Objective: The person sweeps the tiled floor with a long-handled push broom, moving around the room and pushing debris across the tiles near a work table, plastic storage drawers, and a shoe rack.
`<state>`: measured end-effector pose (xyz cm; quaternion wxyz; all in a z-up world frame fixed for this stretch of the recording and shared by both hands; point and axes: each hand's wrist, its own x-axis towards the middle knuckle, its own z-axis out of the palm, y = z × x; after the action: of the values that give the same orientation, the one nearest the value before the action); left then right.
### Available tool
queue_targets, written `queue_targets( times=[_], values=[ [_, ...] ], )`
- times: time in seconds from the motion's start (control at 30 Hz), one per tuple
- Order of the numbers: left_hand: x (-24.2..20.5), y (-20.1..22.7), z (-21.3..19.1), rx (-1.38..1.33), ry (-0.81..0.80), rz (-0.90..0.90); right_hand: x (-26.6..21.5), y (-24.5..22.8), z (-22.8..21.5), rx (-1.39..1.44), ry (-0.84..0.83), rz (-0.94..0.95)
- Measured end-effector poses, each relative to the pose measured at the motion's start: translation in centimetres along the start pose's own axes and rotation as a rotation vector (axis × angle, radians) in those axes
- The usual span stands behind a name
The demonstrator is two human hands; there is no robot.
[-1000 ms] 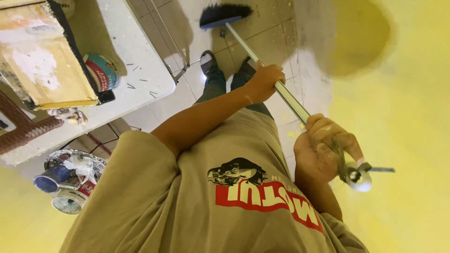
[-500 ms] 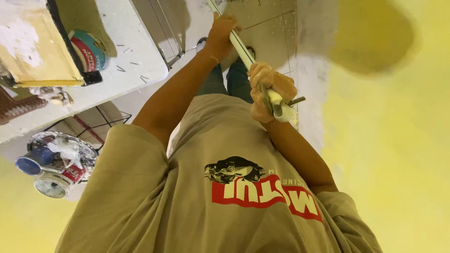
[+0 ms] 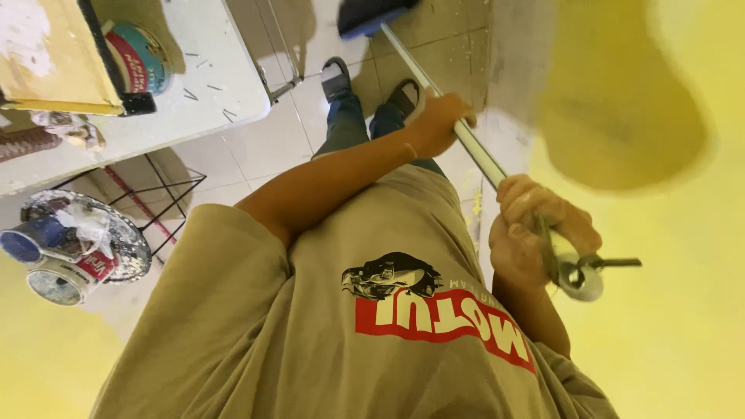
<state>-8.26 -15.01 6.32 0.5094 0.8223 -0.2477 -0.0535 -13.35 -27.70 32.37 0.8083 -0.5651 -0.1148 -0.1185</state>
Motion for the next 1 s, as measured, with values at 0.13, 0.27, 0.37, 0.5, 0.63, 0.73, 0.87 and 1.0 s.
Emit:
queue_targets(
  times=[0.13,0.27,0.37,0.5,0.63,0.73,0.87,1.0],
  values=[
    [0.5,2.2,-1.3,-0.101,-0.132,-0.016,-0.5,-1.4,0.7,0.010,0.163,-0.023],
    [3.0,3.1,-2.9,-0.025,-0.233,-0.021,0.0,-2.5,0.6,0.023,0.189,-0.037],
    [4.5,0.5,-3.5,0.087,-0.224,0.021,0.4,-1.5,0.6,-0.066,0.151,-0.164],
    [8.9,-8.5,-3.3,0.244,-0.188,0.083,2.4,5.3,0.7,-0.104,0.204,-0.303],
    [12.4,-18.3,-1.5,0.402,-0.141,0.147,4.6,13.7,-0.6,-0.061,0.302,-0.330],
    [11.9,-23.3,0.8,0.486,-0.134,0.155,4.8,17.3,-2.0,-0.019,0.354,-0.225],
    [10.3,-23.8,3.2,0.520,-0.160,0.151,4.2,16.2,-2.4,0.024,0.363,-0.157],
    [8.7,-21.7,-0.7,0.433,-0.293,0.155,4.4,12.3,0.5,-0.047,0.340,-0.150]
  ],
)
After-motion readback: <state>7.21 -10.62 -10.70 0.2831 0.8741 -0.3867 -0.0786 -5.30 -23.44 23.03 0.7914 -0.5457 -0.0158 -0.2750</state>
